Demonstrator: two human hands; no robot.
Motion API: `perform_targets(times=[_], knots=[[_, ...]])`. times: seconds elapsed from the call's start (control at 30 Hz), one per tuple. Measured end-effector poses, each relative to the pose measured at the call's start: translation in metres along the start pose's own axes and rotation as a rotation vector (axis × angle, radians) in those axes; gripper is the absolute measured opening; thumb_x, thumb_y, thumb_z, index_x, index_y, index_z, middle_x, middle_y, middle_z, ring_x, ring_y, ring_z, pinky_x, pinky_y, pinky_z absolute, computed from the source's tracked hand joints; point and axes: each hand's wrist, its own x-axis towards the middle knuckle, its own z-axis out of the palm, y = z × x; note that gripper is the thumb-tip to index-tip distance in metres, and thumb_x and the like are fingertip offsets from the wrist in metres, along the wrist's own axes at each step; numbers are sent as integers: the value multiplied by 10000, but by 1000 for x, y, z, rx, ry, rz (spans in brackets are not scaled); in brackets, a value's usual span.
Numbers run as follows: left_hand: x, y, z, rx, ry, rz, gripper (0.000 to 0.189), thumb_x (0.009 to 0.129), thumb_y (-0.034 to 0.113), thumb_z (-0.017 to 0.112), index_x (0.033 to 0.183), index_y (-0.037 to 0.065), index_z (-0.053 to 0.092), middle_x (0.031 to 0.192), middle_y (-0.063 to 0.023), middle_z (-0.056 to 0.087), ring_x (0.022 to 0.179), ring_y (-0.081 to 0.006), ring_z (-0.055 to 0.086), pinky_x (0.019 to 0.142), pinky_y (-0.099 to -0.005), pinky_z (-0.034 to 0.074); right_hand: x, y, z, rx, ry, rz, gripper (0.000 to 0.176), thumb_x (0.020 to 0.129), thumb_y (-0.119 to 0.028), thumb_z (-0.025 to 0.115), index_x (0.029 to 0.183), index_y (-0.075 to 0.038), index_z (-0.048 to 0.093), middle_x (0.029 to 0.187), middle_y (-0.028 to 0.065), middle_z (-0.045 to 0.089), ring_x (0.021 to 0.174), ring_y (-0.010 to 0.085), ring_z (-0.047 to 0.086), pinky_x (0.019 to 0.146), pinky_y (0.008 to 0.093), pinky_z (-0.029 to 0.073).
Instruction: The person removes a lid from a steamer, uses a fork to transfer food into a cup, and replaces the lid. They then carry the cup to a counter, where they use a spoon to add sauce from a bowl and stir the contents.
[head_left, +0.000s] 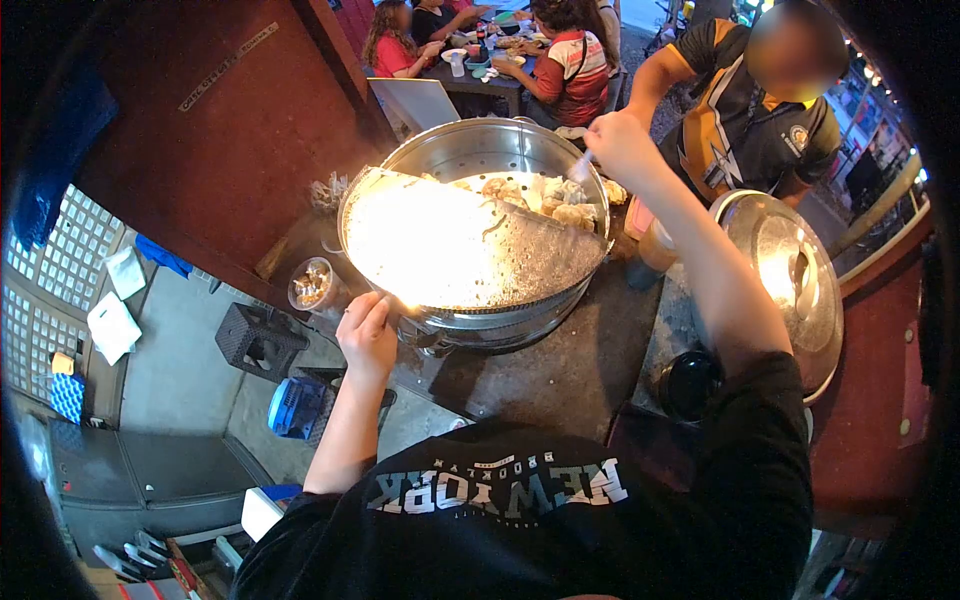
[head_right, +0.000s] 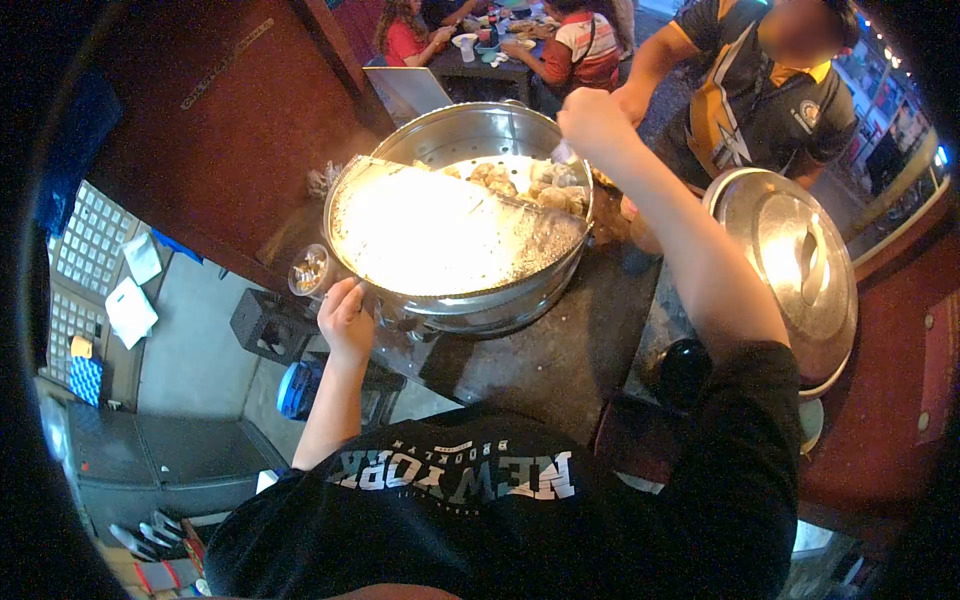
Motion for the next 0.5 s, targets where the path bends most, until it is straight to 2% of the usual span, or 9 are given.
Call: perform_targets(times=[0.03,0.17,0.27,0.4,0.5], knots=[[2,3,-1,-9,-5,-4,220,563,-90,671,761,0,634,807,-125,639,744,-283,635,671,-345,516,2,-1,10,50,23,-54,270,813,-203,583,708,37,648,769,224,650,734,360,650,663,429,519],[2,4,0,14,10,-9,229,554,-97,666,755,7,629,792,-119,632,739,-279,632,662,-342,513,0,-1,58,-85,-1,-248,283,842,-202,561,717,39,642,754,226,631,758,389,643,680,445,519],[5,5,-2,-19,2,-4,235,550,-93,670,758,9,632,798,-114,634,735,-273,629,656,-340,511,-1,7,83,-41,-6,-195,287,847,-204,561,717,40,639,765,232,630,758,386,644,680,430,521],[3,5,-1,9,1,7,228,555,-82,678,760,9,636,800,-109,637,726,-266,627,646,-332,507,6,18,87,164,-29,-120,265,816,-195,581,801,57,663,772,261,630,747,396,639,660,437,512],[6,8,-2,0,-16,-17,213,575,-79,684,766,8,642,804,-110,639,724,-267,626,646,-331,507,5,28,60,544,-85,211,239,832,-168,580,802,48,677,660,169,636,618,246,629,541,339,486]])
